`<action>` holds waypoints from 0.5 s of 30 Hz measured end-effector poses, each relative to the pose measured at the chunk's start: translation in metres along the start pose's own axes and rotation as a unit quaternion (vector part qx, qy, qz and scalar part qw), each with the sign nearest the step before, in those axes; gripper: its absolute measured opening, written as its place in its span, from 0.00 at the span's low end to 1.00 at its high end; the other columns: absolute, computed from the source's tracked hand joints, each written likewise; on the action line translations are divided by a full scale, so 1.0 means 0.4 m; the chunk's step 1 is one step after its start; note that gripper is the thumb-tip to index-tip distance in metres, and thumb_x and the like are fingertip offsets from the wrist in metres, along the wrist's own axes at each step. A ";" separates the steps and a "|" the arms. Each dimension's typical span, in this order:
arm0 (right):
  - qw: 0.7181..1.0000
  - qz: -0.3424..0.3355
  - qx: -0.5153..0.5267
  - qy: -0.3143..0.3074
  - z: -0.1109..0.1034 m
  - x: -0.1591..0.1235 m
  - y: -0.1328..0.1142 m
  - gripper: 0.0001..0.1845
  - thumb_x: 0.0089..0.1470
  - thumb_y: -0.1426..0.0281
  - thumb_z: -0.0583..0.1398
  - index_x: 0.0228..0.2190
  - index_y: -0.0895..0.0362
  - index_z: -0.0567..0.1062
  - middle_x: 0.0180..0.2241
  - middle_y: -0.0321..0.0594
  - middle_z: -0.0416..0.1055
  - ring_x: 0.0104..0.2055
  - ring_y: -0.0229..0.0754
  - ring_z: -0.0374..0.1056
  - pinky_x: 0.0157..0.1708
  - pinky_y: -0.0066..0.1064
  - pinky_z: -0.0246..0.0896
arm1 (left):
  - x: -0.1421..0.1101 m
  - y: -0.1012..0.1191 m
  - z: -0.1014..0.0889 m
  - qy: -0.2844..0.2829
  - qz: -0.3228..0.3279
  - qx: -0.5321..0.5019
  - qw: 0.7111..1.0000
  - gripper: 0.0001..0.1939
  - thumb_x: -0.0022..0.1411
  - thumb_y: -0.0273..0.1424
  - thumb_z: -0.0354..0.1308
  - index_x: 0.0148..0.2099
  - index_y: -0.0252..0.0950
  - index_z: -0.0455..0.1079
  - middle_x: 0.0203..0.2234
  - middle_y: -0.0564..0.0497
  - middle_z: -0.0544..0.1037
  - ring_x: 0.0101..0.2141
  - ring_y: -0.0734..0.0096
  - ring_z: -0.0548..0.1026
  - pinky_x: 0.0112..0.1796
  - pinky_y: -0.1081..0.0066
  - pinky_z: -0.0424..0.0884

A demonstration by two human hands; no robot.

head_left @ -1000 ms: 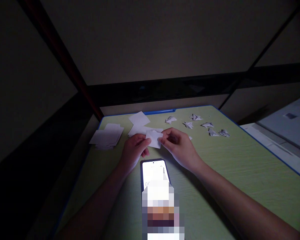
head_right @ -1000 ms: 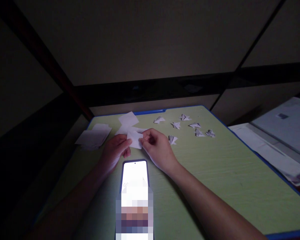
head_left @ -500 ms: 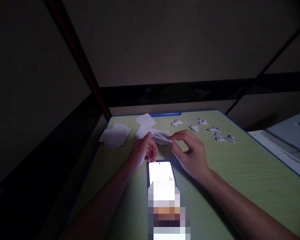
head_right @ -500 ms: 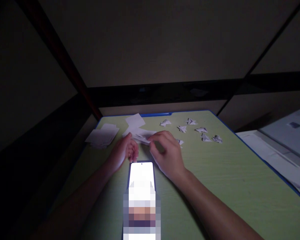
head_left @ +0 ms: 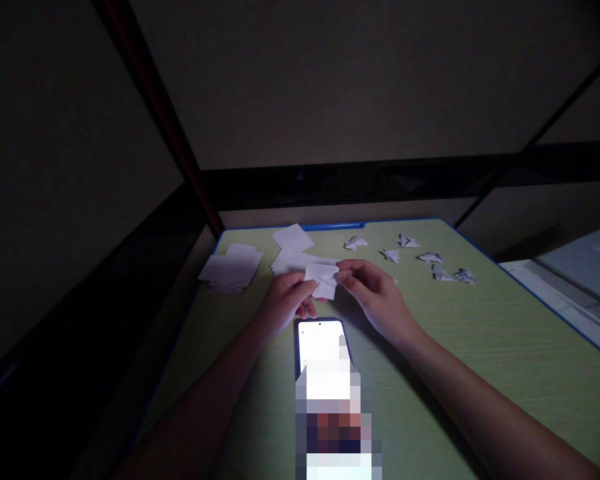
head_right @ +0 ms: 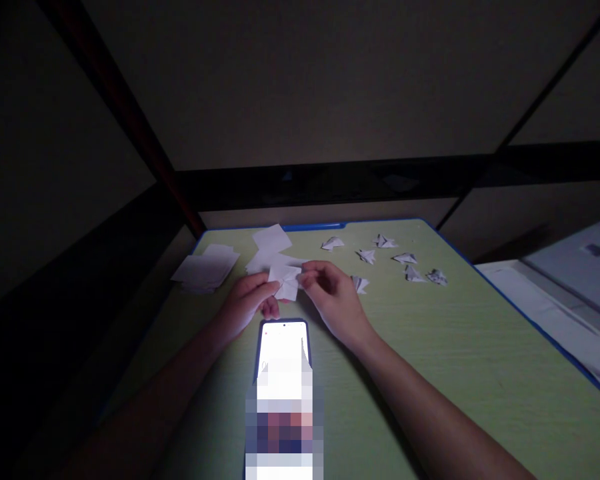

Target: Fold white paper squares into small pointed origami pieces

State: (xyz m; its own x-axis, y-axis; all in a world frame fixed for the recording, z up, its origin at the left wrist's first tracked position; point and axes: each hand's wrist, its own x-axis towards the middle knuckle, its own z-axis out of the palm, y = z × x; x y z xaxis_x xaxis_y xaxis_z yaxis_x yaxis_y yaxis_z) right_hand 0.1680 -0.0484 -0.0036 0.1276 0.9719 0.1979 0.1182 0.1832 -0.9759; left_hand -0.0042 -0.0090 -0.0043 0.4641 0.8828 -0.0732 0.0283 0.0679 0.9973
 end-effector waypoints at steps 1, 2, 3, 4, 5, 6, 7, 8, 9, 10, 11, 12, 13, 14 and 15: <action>0.999 0.029 0.015 -0.022 0.001 0.003 0.003 0.13 0.51 0.61 0.62 0.34 0.58 0.73 0.30 0.38 0.72 0.32 0.40 0.68 0.34 0.34 0.63 | 0.000 0.000 0.001 0.000 0.001 0.007 1.000 0.13 0.55 0.38 0.56 0.32 0.31 0.69 0.15 0.51 0.74 0.14 0.78 0.68 0.16 0.79 0.60; 0.998 0.046 0.023 -0.037 0.001 0.005 0.005 0.14 0.50 0.60 0.63 0.31 0.58 0.74 0.27 0.37 0.72 0.30 0.39 0.67 0.32 0.32 0.61 | 0.000 0.001 0.002 0.002 0.002 0.014 1.000 0.13 0.55 0.38 0.56 0.31 0.31 0.68 0.14 0.52 0.73 0.14 0.78 0.68 0.16 0.79 0.60; 0.997 0.054 0.029 -0.044 0.001 0.006 0.005 0.14 0.49 0.59 0.64 0.29 0.58 0.74 0.25 0.36 0.71 0.28 0.37 0.65 0.30 0.31 0.59 | 0.000 0.002 0.003 0.005 0.001 0.022 1.000 0.12 0.55 0.37 0.56 0.30 0.31 0.68 0.13 0.53 0.72 0.14 0.78 0.67 0.16 0.79 0.60; 0.997 0.058 0.035 -0.046 0.001 0.006 0.005 0.15 0.48 0.58 0.65 0.28 0.59 0.75 0.25 0.35 0.71 0.27 0.36 0.64 0.29 0.30 0.58 | 0.000 0.003 0.005 0.009 0.001 0.028 1.000 0.12 0.55 0.37 0.55 0.29 0.32 0.67 0.12 0.53 0.71 0.13 0.79 0.67 0.16 0.79 0.60; 0.996 0.060 0.044 -0.042 0.001 0.006 0.003 0.15 0.47 0.58 0.65 0.27 0.59 0.76 0.25 0.35 0.71 0.26 0.35 0.64 0.29 0.29 0.56 | 0.000 0.005 0.006 0.014 0.001 0.034 0.999 0.11 0.55 0.36 0.55 0.29 0.32 0.67 0.12 0.53 0.71 0.13 0.79 0.67 0.15 0.79 0.59; 0.996 0.061 0.053 -0.038 0.000 0.005 0.000 0.15 0.46 0.58 0.66 0.28 0.59 0.77 0.25 0.35 0.72 0.26 0.35 0.64 0.29 0.29 0.56 | 0.000 0.007 0.008 0.016 0.002 0.038 0.999 0.11 0.56 0.36 0.54 0.29 0.32 0.67 0.12 0.53 0.71 0.13 0.79 0.67 0.15 0.79 0.59; 0.996 0.063 0.060 -0.037 0.000 0.004 -0.002 0.15 0.46 0.59 0.67 0.28 0.59 0.77 0.26 0.35 0.72 0.27 0.35 0.64 0.29 0.29 0.56 | -0.001 0.008 0.010 0.016 0.003 0.039 0.999 0.10 0.56 0.35 0.54 0.29 0.32 0.67 0.13 0.53 0.71 0.13 0.79 0.67 0.15 0.79 0.60; 0.995 0.065 0.066 -0.038 0.000 0.002 -0.005 0.14 0.45 0.59 0.67 0.27 0.58 0.77 0.25 0.35 0.72 0.26 0.34 0.64 0.29 0.29 0.55 | -0.001 0.010 0.011 0.016 0.006 0.042 0.999 0.10 0.56 0.35 0.53 0.29 0.32 0.67 0.13 0.53 0.72 0.13 0.79 0.67 0.15 0.79 0.60; 0.994 0.067 0.069 -0.044 0.000 0.001 -0.008 0.14 0.45 0.60 0.67 0.26 0.58 0.77 0.24 0.35 0.72 0.26 0.34 0.63 0.28 0.28 0.55 | -0.002 0.012 0.013 0.014 0.008 0.050 0.999 0.09 0.57 0.34 0.53 0.29 0.32 0.67 0.14 0.53 0.71 0.13 0.79 0.67 0.15 0.79 0.60; 0.994 0.067 0.067 -0.048 0.000 0.000 -0.010 0.13 0.45 0.61 0.67 0.24 0.58 0.76 0.23 0.34 0.71 0.24 0.33 0.62 0.27 0.28 0.54 | -0.003 0.013 0.015 0.011 0.012 0.054 0.998 0.09 0.57 0.33 0.53 0.29 0.32 0.66 0.14 0.53 0.72 0.13 0.79 0.68 0.15 0.79 0.60; 0.995 0.068 0.061 -0.049 0.001 -0.001 -0.011 0.13 0.45 0.62 0.67 0.22 0.58 0.75 0.21 0.33 0.70 0.23 0.33 0.61 0.25 0.28 0.52 | -0.005 0.015 0.016 0.003 0.015 0.058 0.998 0.09 0.57 0.33 0.52 0.30 0.32 0.67 0.15 0.53 0.72 0.14 0.79 0.68 0.15 0.78 0.60; 0.995 0.069 0.055 -0.046 0.001 -0.001 -0.012 0.13 0.44 0.62 0.68 0.21 0.58 0.74 0.20 0.33 0.69 0.22 0.33 0.60 0.24 0.28 0.51 | -0.007 0.017 0.017 -0.005 0.021 0.061 0.998 0.09 0.58 0.33 0.53 0.30 0.32 0.67 0.15 0.53 0.72 0.14 0.79 0.68 0.16 0.78 0.61; 0.996 0.071 0.048 -0.040 0.002 -0.001 -0.013 0.13 0.44 0.62 0.68 0.20 0.58 0.73 0.19 0.33 0.68 0.21 0.32 0.59 0.23 0.28 0.50 | -0.009 0.019 0.017 -0.014 0.026 0.063 0.998 0.09 0.58 0.33 0.53 0.30 0.32 0.67 0.17 0.52 0.73 0.14 0.80 0.68 0.16 0.79 0.61; 0.996 0.073 0.045 -0.030 0.002 -0.001 -0.013 0.14 0.43 0.62 0.68 0.19 0.58 0.73 0.18 0.33 0.68 0.21 0.33 0.59 0.22 0.28 0.50 | -0.010 0.020 0.017 -0.022 0.029 0.066 0.997 0.10 0.58 0.34 0.54 0.31 0.32 0.68 0.19 0.51 0.75 0.15 0.80 0.69 0.16 0.79 0.61; 0.996 0.075 0.046 -0.022 0.002 0.000 -0.013 0.14 0.43 0.62 0.68 0.18 0.58 0.73 0.18 0.33 0.68 0.20 0.33 0.59 0.22 0.28 0.50 | -0.012 0.021 0.017 -0.028 0.032 0.069 0.997 0.10 0.58 0.34 0.54 0.32 0.31 0.69 0.21 0.49 0.76 0.16 0.80 0.69 0.16 0.79 0.61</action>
State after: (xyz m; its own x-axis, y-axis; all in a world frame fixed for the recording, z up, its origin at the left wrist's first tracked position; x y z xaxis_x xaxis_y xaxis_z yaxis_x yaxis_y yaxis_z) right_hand 0.1666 -0.0491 0.0015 0.0935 0.9945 0.0469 0.0104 0.0462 -0.9989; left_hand 0.0000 -0.0158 0.0045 0.5172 0.8558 -0.0130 0.1164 -0.0553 0.9917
